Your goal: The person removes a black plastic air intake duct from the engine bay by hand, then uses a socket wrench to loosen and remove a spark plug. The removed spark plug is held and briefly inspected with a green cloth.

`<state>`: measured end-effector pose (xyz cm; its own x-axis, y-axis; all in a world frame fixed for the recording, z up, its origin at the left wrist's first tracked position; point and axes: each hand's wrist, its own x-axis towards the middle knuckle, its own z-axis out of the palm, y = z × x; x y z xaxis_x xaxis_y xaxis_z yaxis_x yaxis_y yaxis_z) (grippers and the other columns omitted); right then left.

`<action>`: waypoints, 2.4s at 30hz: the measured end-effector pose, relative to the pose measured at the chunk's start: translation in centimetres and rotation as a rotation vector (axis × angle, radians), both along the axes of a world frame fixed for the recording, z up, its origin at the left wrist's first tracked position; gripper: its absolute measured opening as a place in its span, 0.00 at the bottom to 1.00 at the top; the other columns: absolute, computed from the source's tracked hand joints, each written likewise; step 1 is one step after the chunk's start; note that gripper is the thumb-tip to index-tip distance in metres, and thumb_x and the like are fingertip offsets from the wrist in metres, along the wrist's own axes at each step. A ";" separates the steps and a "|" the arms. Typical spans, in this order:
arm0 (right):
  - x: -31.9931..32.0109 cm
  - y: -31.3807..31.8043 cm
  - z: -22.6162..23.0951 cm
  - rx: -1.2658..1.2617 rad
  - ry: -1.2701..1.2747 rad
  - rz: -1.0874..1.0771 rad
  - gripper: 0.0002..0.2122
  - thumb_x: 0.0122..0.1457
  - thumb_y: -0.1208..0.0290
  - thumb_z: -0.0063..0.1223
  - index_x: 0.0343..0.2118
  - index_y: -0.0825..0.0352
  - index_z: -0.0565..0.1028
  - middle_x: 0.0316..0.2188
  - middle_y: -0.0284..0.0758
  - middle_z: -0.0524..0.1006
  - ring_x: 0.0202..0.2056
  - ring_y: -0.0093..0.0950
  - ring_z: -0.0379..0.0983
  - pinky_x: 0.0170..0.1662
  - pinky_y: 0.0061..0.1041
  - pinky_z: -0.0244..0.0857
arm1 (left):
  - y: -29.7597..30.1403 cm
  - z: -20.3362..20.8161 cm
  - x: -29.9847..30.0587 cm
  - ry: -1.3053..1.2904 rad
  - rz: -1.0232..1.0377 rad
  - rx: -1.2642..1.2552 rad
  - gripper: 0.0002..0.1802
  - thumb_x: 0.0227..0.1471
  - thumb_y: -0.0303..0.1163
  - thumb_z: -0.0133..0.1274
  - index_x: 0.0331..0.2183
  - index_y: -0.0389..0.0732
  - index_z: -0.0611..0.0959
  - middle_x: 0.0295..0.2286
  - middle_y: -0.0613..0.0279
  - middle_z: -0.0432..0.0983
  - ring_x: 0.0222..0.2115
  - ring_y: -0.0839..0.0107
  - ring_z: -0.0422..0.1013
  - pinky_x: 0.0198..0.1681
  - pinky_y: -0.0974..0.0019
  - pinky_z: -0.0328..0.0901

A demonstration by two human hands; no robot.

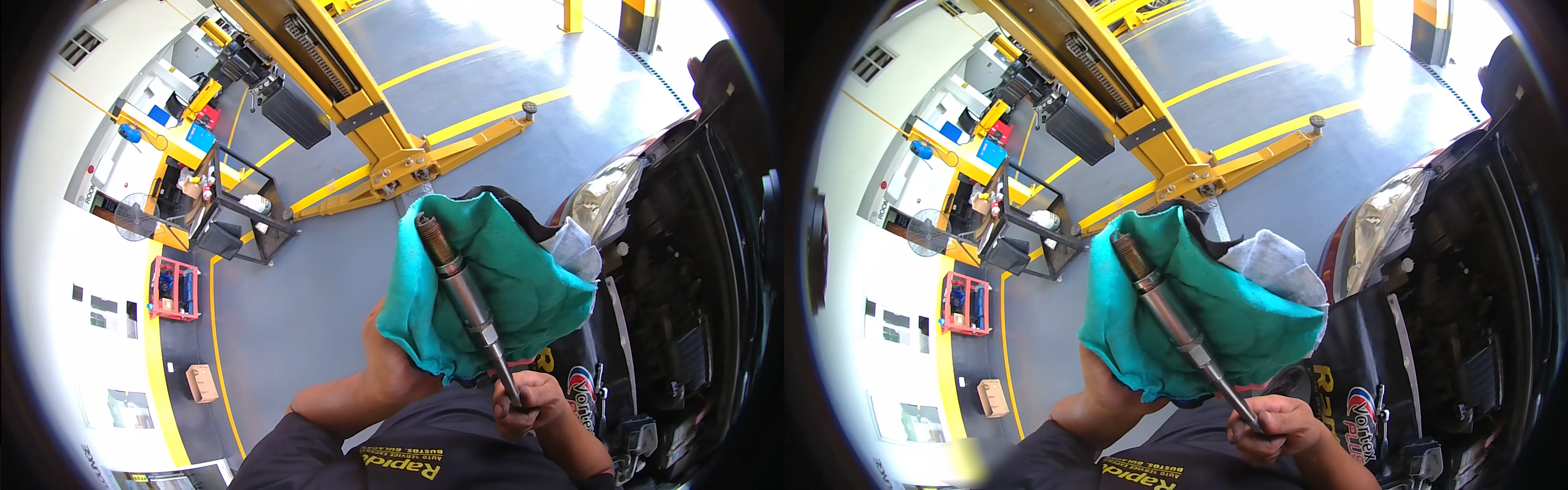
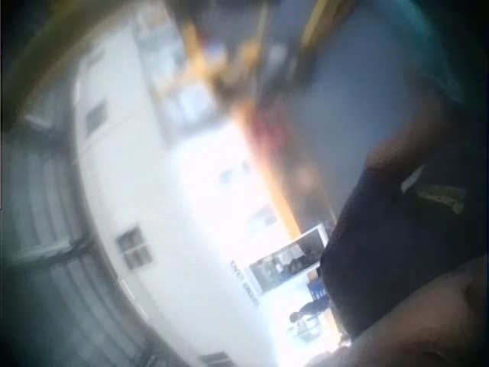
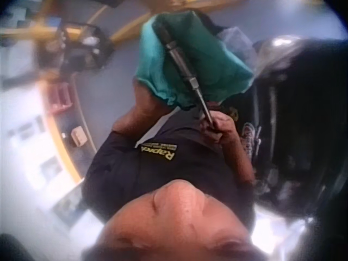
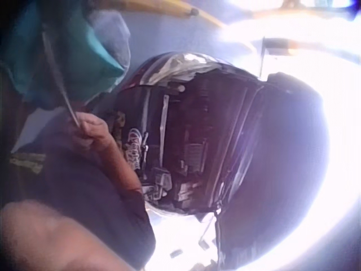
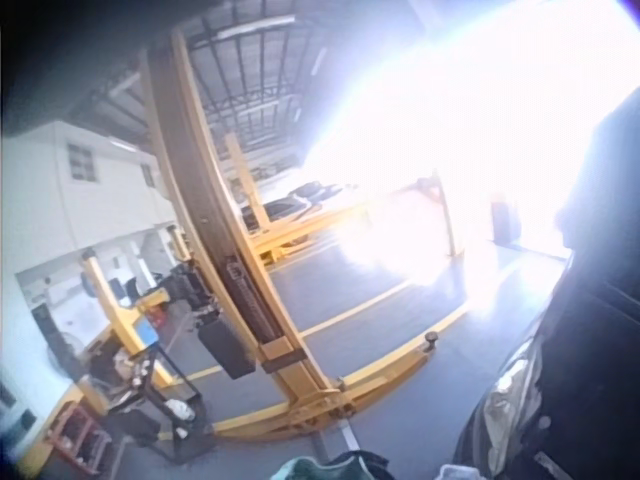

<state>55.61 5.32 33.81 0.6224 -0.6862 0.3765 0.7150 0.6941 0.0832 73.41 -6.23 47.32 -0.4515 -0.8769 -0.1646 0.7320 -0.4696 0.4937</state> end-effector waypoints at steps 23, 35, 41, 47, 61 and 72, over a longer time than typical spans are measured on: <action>-1.0 1.0 3.1 -0.143 1.145 -0.351 0.16 0.74 0.65 0.45 0.53 0.74 0.72 0.23 0.23 0.61 0.24 0.15 0.55 0.27 0.19 0.51 | -3.3 -1.8 0.3 -0.378 0.287 -0.133 0.19 0.67 0.43 0.42 0.48 0.40 0.77 0.37 0.57 0.79 0.36 0.68 0.77 0.42 0.61 0.75; -1.1 -0.7 -1.3 -0.062 0.557 -0.137 0.19 0.73 0.60 0.45 0.53 0.75 0.71 0.19 0.25 0.59 0.18 0.16 0.50 0.22 0.21 0.46 | -3.6 -3.6 2.0 -0.084 0.181 -0.042 0.26 0.69 0.49 0.41 0.56 0.40 0.76 0.49 0.55 0.79 0.49 0.61 0.76 0.55 0.53 0.71; 0.0 -3.0 -3.1 -0.013 0.370 0.040 0.21 0.73 0.59 0.44 0.54 0.76 0.71 0.18 0.25 0.58 0.17 0.17 0.48 0.22 0.22 0.45 | -3.5 -3.9 4.5 -0.019 0.121 0.023 0.26 0.68 0.47 0.42 0.57 0.39 0.75 0.51 0.55 0.78 0.50 0.59 0.76 0.55 0.51 0.71; 2.6 -5.8 -5.3 -0.010 0.253 0.172 0.22 0.73 0.59 0.45 0.53 0.79 0.71 0.18 0.24 0.57 0.18 0.17 0.48 0.23 0.23 0.43 | -4.1 -4.8 7.6 0.021 0.150 0.034 0.28 0.69 0.48 0.42 0.59 0.39 0.73 0.52 0.55 0.76 0.51 0.59 0.75 0.56 0.49 0.70; 10.2 -13.7 -2.0 -0.122 0.634 0.171 0.19 0.74 0.60 0.43 0.54 0.75 0.71 0.19 0.24 0.58 0.20 0.17 0.50 0.24 0.22 0.46 | -9.1 -5.9 14.2 -0.389 0.510 -0.068 0.24 0.69 0.41 0.49 0.56 0.33 0.74 0.46 0.57 0.78 0.44 0.67 0.77 0.49 0.60 0.73; 10.7 -14.5 0.6 -0.192 1.015 0.213 0.19 0.73 0.60 0.45 0.53 0.74 0.73 0.21 0.24 0.61 0.21 0.16 0.53 0.24 0.19 0.47 | -14.7 -4.1 23.3 -0.190 0.757 -0.127 0.29 0.67 0.49 0.50 0.59 0.39 0.74 0.51 0.56 0.76 0.50 0.62 0.75 0.54 0.52 0.71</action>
